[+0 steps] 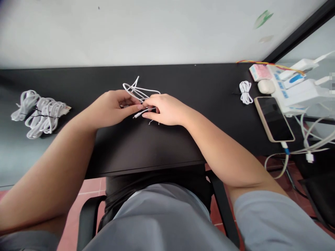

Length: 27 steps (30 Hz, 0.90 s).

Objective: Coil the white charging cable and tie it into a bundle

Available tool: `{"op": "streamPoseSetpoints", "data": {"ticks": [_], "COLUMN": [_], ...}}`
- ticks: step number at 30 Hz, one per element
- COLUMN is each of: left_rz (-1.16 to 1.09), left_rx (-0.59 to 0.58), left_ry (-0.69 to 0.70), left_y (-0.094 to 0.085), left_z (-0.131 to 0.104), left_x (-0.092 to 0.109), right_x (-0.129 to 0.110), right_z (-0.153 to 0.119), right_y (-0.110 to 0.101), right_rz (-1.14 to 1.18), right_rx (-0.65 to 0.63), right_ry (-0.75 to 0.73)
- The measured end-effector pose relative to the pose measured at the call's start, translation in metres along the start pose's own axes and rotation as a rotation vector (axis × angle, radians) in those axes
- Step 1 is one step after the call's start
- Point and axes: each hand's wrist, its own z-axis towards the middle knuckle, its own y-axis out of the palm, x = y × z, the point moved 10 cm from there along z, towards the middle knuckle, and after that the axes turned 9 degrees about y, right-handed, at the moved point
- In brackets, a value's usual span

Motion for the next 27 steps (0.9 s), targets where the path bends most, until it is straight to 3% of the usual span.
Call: {"op": "streamPoseSetpoints", "data": {"ticks": [27], "left_rz": [0.016], "left_rx": [-0.01], "left_ry": [-0.005], "left_y": [-0.0009], "left_z": [-0.002], "left_x": [0.0011], "right_x": [-0.0011], "right_z": [0.0004], "right_y": [0.0009], "right_rz": [-0.023], "right_rx": [0.006], "right_ry": [-0.012]}}
